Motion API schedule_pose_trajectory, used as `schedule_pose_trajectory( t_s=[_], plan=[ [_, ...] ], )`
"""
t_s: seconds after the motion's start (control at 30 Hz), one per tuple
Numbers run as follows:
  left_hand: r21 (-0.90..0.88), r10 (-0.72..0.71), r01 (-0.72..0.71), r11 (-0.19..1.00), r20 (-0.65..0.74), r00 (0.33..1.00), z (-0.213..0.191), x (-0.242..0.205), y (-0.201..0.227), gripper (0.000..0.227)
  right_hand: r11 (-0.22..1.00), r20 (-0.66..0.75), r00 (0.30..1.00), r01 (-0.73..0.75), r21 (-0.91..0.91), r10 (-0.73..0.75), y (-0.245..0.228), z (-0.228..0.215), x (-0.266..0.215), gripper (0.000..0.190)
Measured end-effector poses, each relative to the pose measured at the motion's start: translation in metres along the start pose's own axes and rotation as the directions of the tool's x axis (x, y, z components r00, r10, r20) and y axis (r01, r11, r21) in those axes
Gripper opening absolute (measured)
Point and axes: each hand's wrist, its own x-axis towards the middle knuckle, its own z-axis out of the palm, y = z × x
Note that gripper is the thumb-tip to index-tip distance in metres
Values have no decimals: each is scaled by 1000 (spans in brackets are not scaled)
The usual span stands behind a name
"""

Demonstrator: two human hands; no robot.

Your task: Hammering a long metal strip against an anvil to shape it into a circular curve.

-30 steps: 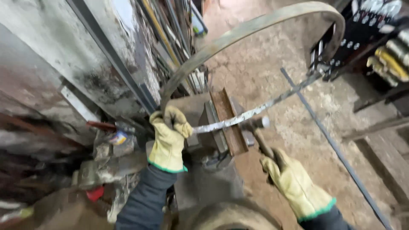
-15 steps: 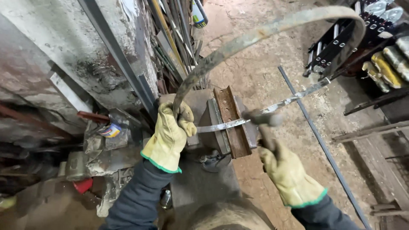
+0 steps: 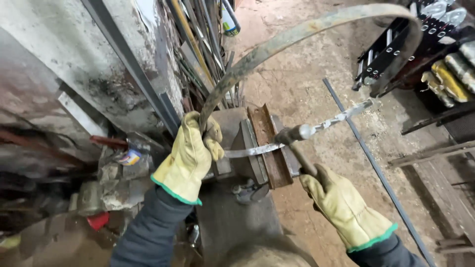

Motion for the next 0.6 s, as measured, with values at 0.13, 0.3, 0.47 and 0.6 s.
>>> schedule_pose_trajectory(
  t_s=[0.13,0.3,0.47,0.6],
  plan=[
    [-34,10,-9,999,47,999,-7,0,-2,77,980,-195,965,189,54,-175,17,15,8,31],
    [26,-11,9,1000,73,997,-6,10,7,75,997,-54,998,12,-72,-16,-5,-2,4,28],
    [78,-95,90,993,61,994,-13,11,10,71,943,-337,894,330,50,-295,26,21,9,29],
    [174,-76,55,983,114,991,7,11,42,61,948,-135,964,187,-257,-227,27,21,24,32]
  ],
)
